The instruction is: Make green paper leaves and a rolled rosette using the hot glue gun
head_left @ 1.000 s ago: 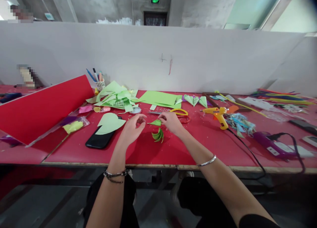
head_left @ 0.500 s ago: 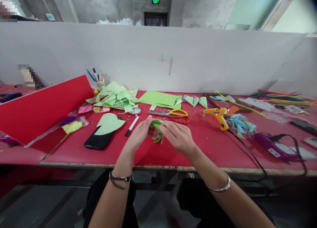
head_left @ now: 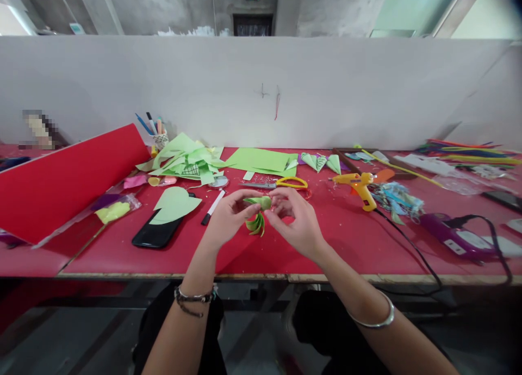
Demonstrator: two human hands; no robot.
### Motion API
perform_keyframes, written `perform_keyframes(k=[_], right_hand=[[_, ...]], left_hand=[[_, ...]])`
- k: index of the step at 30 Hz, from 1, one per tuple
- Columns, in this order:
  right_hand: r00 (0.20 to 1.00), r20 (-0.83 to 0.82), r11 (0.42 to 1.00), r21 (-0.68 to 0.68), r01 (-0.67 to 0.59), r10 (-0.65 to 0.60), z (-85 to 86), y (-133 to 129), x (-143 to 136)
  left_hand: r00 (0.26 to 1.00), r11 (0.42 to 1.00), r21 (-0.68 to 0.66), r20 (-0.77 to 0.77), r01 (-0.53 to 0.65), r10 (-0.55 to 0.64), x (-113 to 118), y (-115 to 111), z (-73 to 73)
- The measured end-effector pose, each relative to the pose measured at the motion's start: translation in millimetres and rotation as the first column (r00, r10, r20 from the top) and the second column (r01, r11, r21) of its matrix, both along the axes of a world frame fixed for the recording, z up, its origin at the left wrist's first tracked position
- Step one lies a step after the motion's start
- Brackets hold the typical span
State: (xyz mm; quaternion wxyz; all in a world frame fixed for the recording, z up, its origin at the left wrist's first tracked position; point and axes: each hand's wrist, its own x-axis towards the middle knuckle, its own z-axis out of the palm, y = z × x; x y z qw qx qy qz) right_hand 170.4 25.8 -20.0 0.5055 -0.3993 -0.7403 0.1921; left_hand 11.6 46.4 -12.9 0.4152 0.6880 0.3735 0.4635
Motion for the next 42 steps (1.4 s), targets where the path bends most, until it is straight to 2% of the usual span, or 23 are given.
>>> perform_keyframes(k=[6,11,18,24,30,36,42], right_hand=[[0.984,-0.112,0.967,-0.197,-0.159,0.139,-4.1,6.8,7.0],[0.97,-0.173,0.94,-0.266,-0.213,0.171,-6.2,5.2,8.7],[0.978,-0.144,0.938,-0.294,-0.187,0.149,-3.1,1.0,8.8],[0.992,-0.109,0.95,-0.3,-0.089,0.059,-4.9,0.5,11.3],[0.99,-0.125,0.943,-0.318,-0.101,0.064,-7.1,0.9,12.0],[0.999,-0.03,0.965,-0.259,-0.039,0.033,-6.8,-0.4,9.6],[0.986,-0.107,0.952,-0.266,-0.15,0.126,-10.3,4.0,11.1]], left_hand=[[0.997,0.997,0.053,-0.052,0.054,-0.051,3.0,-0.6,0.5],[0.999,0.997,0.067,-0.005,0.049,-0.048,4.2,0.4,-0.3],[0.984,0.968,0.252,-0.171,-0.008,0.052,3.3,0.4,0.3],[0.961,0.924,0.383,-0.25,-0.014,0.118,6.6,-4.0,3.9],[0.953,0.918,0.395,-0.285,0.024,0.098,10.9,-4.5,3.5],[0.947,0.913,0.406,-0.303,0.03,0.104,11.4,-5.7,3.9],[0.961,0.923,0.382,-0.266,0.037,0.072,4.9,-3.7,3.9]])
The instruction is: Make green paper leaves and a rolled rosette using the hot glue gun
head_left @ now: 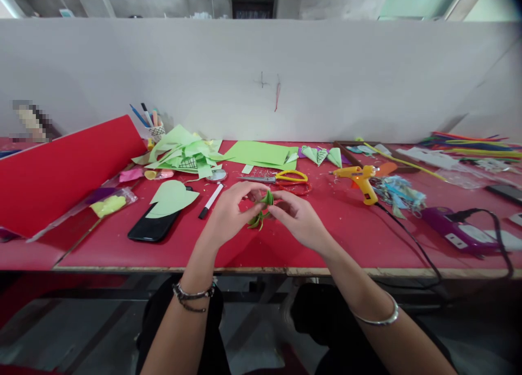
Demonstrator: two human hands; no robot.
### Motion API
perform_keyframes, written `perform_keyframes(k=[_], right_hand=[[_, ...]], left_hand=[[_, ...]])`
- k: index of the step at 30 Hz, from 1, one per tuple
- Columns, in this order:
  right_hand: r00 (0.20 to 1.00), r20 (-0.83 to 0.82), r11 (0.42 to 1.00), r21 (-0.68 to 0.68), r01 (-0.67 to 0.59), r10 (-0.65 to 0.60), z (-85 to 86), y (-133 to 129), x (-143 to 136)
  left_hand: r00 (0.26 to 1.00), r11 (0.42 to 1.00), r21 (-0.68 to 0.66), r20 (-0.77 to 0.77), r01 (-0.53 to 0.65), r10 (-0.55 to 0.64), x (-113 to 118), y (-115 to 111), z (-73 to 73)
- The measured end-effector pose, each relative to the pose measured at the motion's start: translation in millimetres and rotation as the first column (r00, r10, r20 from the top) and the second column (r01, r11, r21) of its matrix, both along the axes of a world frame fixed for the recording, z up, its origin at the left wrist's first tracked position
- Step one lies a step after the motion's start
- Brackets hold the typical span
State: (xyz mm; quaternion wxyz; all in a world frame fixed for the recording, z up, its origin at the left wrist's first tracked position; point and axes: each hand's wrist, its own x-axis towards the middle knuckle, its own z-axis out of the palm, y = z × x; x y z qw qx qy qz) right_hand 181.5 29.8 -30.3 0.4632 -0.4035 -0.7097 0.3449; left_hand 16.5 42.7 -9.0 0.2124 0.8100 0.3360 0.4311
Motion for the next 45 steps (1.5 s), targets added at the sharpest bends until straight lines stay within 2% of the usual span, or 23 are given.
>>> perform_keyframes(k=[6,9,13,21,26,29,32,37,42,45], right_hand=[[0.997,-0.058,0.997,-0.058,-0.052,0.048,-1.7,3.6,5.4],[0.998,-0.051,0.997,-0.073,-0.033,0.029,0.2,4.2,9.3],[0.998,0.0,0.993,-0.095,-0.066,0.066,1.7,4.1,13.6],[0.999,0.041,0.998,-0.063,-0.01,0.013,1.7,1.3,9.3],[0.987,-0.112,0.978,-0.165,-0.129,0.111,4.2,1.0,12.7],[0.937,-0.297,0.943,-0.218,-0.253,0.183,2.0,0.7,14.1],[0.886,-0.421,0.908,-0.263,-0.325,0.195,-0.8,-0.7,13.3],[0.872,-0.461,0.88,-0.332,-0.34,0.163,-1.2,-3.0,12.7],[0.847,-0.496,0.863,-0.326,-0.386,0.192,2.1,-3.4,14.4],[0.864,-0.463,0.884,-0.297,-0.36,0.196,3.9,-3.7,13.9]], left_hand=[[1.0,0.999,-0.037,-0.025,0.014,-0.015,-3.9,1.8,0.2],[0.994,1.0,-0.018,-0.105,0.023,-0.025,-5.1,3.1,0.3],[0.978,0.999,-0.016,-0.205,0.03,-0.032,-5.5,4.0,-0.7],[0.982,1.0,0.008,-0.187,-0.019,0.02,-0.5,3.5,-2.5],[0.992,0.997,-0.03,-0.102,0.071,-0.074,-1.3,4.3,-2.1],[0.993,0.991,-0.062,-0.023,0.118,-0.12,0.2,2.2,-1.6],[0.986,0.981,-0.119,0.085,0.156,-0.147,3.2,-0.4,-1.5],[0.98,0.975,-0.155,0.148,0.157,-0.134,1.8,0.6,-1.5],[0.989,0.988,-0.086,0.083,0.13,-0.123,-3.9,4.2,-0.6],[0.993,0.994,-0.036,0.057,0.106,-0.104,-3.2,3.6,-0.3]])
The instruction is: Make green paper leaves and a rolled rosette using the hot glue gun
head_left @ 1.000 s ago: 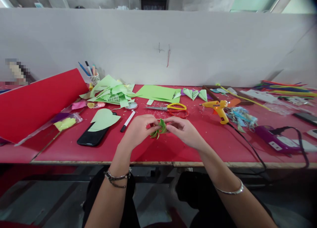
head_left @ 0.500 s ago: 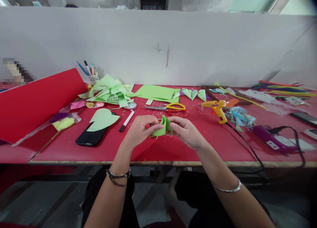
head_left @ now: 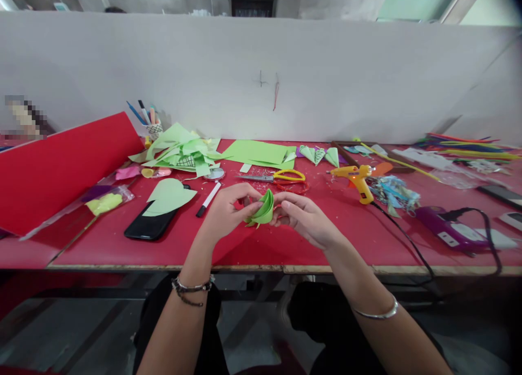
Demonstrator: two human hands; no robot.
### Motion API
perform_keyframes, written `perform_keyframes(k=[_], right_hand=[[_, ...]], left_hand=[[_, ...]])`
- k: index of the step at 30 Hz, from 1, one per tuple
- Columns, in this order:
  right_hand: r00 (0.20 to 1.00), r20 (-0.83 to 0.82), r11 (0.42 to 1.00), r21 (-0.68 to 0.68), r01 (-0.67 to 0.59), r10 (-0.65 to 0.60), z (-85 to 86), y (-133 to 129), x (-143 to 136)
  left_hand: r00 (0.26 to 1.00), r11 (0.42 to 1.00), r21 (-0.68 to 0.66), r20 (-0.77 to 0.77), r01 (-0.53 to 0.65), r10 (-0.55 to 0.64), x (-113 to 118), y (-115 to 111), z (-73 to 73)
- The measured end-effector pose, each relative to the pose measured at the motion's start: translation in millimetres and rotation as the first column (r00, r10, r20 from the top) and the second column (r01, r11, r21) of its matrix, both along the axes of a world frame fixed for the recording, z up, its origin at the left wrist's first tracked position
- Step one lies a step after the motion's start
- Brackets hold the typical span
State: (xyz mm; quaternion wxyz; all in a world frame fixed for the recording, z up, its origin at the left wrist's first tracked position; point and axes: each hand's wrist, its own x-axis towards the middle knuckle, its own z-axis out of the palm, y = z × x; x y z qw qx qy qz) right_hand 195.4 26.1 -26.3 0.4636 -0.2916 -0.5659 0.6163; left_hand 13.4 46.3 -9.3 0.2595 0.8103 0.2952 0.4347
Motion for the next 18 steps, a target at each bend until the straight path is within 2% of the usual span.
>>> perform_keyframes(k=[7,18], right_hand=[[0.967,0.207,0.982,0.151,0.115,-0.146,1.3,-1.8,-3.1],[0.957,0.266,0.975,0.214,0.062,-0.119,6.3,-3.5,0.6]], left_hand=[[0.995,0.996,0.045,-0.053,-0.076,0.079,4.6,-2.6,-0.3],[0.999,0.999,0.028,-0.02,-0.031,0.032,1.1,0.0,0.7]])
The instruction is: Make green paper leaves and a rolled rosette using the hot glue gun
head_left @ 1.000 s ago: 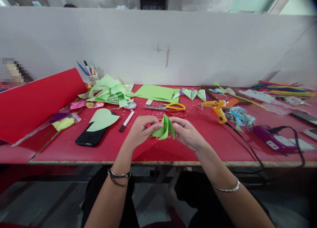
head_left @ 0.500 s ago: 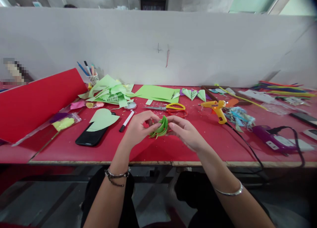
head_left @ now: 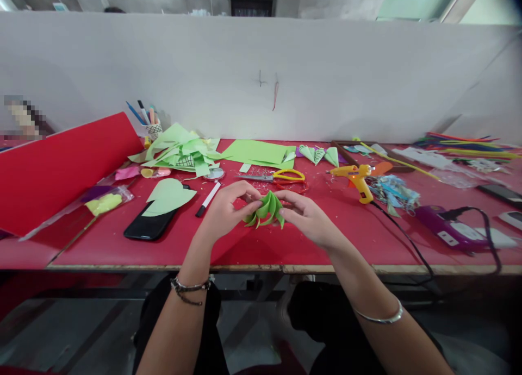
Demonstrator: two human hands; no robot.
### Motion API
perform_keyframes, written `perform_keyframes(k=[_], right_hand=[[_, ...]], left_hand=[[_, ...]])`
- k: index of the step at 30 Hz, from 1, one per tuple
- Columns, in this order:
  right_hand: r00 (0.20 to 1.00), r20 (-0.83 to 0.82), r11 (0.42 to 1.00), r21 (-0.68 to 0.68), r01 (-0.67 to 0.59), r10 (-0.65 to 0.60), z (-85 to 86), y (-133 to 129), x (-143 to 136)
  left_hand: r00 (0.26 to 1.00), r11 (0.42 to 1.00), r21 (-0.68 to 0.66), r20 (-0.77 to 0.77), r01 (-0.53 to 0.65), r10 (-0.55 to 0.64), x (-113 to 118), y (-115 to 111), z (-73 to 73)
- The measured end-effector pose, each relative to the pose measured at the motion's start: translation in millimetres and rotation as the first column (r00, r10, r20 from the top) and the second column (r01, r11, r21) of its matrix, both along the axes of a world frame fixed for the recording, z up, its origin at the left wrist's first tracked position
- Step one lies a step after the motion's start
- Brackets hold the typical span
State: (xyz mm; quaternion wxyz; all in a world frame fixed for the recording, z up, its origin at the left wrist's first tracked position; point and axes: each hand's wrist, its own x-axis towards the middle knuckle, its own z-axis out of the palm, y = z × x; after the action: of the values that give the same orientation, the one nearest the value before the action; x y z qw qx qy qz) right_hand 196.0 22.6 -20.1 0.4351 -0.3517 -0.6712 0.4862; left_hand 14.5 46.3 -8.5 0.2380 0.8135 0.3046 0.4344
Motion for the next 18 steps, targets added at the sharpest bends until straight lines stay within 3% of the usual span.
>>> perform_keyframes(k=[6,10,18], right_hand=[[0.987,0.134,0.993,0.082,0.079,-0.09,-1.0,2.2,2.0],[0.949,0.217,0.963,0.194,0.188,-0.229,-1.7,6.0,9.9],[0.91,0.158,0.915,0.203,0.349,-0.383,2.8,13.1,28.8]], left_hand=[[1.0,1.0,0.002,-0.031,0.006,-0.006,-4.7,1.6,0.9],[0.999,1.0,0.012,-0.038,-0.019,0.02,-9.7,3.2,0.4],[0.998,1.0,0.005,-0.065,-0.022,0.022,-9.2,1.8,1.3]])
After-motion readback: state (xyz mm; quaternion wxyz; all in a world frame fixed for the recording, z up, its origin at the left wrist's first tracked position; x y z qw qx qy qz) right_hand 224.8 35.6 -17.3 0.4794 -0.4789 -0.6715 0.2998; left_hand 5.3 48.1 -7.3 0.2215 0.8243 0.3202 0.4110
